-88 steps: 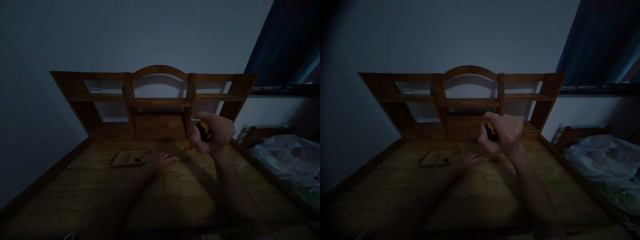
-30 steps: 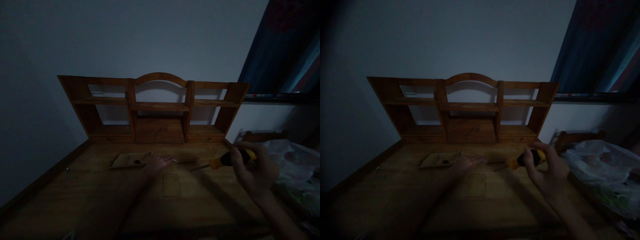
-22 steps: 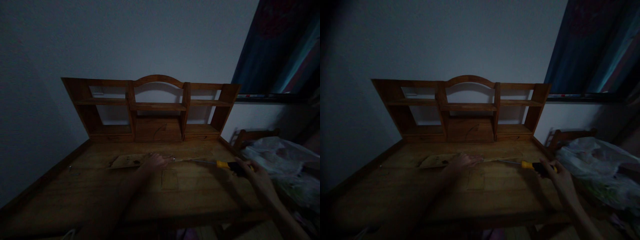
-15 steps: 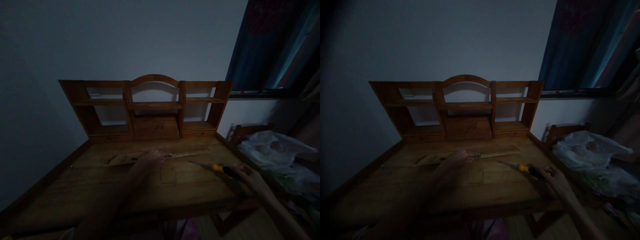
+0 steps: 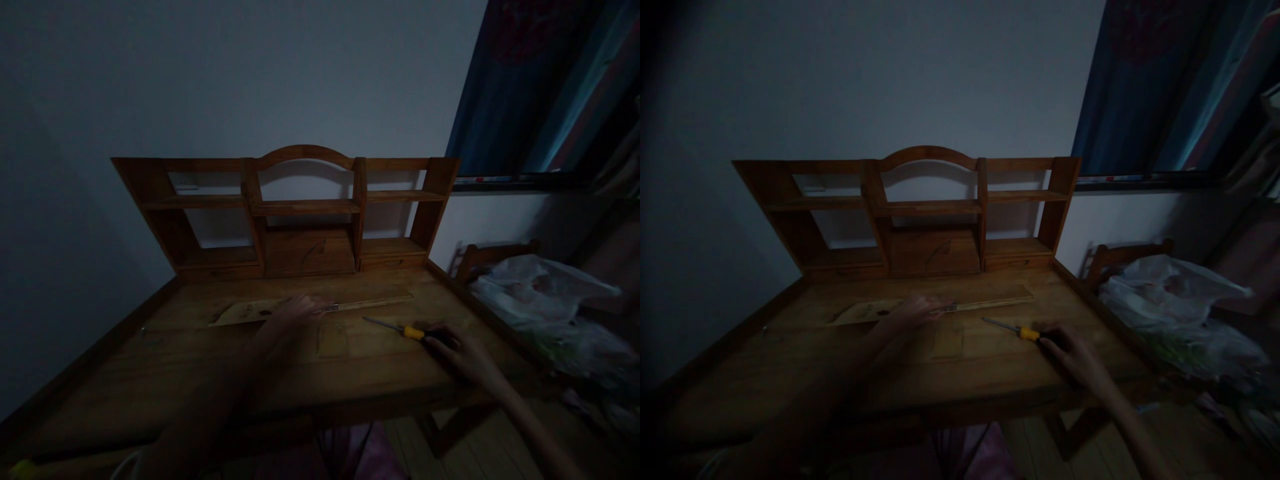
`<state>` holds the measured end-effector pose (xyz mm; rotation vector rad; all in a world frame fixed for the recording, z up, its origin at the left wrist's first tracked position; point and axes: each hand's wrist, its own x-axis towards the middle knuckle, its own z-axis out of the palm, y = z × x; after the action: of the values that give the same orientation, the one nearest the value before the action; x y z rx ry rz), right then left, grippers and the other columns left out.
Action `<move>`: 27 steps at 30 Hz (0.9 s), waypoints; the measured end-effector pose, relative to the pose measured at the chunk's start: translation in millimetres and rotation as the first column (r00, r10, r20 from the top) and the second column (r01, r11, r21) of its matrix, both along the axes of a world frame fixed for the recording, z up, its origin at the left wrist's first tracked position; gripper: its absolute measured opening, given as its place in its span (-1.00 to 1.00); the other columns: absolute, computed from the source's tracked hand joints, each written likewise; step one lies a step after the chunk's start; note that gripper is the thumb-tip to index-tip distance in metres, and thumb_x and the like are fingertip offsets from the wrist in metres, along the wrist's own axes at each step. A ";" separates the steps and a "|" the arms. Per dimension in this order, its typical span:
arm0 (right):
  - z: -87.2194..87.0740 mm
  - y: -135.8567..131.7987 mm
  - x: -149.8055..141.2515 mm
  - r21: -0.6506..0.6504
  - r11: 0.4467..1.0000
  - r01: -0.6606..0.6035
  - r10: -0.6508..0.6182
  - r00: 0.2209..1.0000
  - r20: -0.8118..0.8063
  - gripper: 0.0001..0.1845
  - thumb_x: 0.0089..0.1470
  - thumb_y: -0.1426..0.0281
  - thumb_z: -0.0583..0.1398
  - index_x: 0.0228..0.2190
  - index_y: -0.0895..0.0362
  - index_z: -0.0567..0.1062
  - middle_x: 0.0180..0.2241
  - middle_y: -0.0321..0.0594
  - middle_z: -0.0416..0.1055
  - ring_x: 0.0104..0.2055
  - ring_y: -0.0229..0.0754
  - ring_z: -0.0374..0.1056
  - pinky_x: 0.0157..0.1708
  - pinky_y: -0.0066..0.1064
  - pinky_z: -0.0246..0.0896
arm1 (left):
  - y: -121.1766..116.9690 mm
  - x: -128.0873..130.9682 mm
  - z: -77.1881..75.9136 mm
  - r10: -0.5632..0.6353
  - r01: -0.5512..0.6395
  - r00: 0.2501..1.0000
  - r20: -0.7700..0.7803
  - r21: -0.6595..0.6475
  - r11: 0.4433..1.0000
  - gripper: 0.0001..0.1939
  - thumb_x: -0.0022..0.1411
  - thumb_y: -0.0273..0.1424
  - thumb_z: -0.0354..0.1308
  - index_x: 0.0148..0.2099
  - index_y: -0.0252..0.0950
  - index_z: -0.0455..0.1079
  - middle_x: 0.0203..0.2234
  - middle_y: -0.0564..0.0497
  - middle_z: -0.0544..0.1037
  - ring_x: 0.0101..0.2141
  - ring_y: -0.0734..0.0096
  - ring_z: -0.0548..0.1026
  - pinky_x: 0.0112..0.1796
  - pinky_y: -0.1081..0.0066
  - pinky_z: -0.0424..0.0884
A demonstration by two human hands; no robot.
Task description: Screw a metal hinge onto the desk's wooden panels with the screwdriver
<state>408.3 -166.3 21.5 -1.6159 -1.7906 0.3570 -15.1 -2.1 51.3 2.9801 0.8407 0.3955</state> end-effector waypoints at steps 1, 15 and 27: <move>3.7 -2.0 -6.6 0.038 0.999 -0.002 0.000 0.999 0.049 -0.63 0.17 0.11 0.15 -0.10 0.06 0.49 -0.08 -0.08 0.49 -0.04 0.05 0.43 0.00 -0.09 0.32 | -1.1 -0.6 0.3 0.002 -0.002 1.000 -0.005 0.013 1.000 -0.55 0.38 -0.37 0.07 0.29 -0.12 0.26 0.14 0.00 0.46 0.07 0.34 0.48 0.06 0.38 0.38; 7.7 8.1 -178.8 0.067 0.943 -0.325 0.301 0.924 0.238 -0.53 0.23 0.30 0.15 0.16 0.01 0.34 0.17 -0.11 0.32 0.22 -0.02 0.24 0.19 -0.10 0.20 | 6.2 -4.2 -31.9 -0.075 0.064 0.989 0.128 0.086 0.994 -0.60 0.39 -0.32 0.03 0.24 -0.13 0.32 0.12 0.00 0.48 0.12 0.37 0.41 0.16 0.23 0.31; 10.8 35.9 -190.0 0.031 0.911 -0.412 0.358 0.825 0.438 -0.53 0.15 0.29 0.27 0.07 0.19 0.45 0.09 0.04 0.42 0.07 0.05 0.41 0.09 -0.13 0.34 | -0.1 -8.8 -28.7 -0.059 0.085 0.968 0.243 -0.099 0.991 -0.52 0.40 -0.41 -0.03 0.32 -0.09 0.20 0.22 0.05 0.37 0.21 0.40 0.30 0.22 0.23 0.22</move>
<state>218.4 -130.4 32.2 -1.2988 -2.4339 0.0646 -23.9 -2.3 22.6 2.7792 0.7034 0.6667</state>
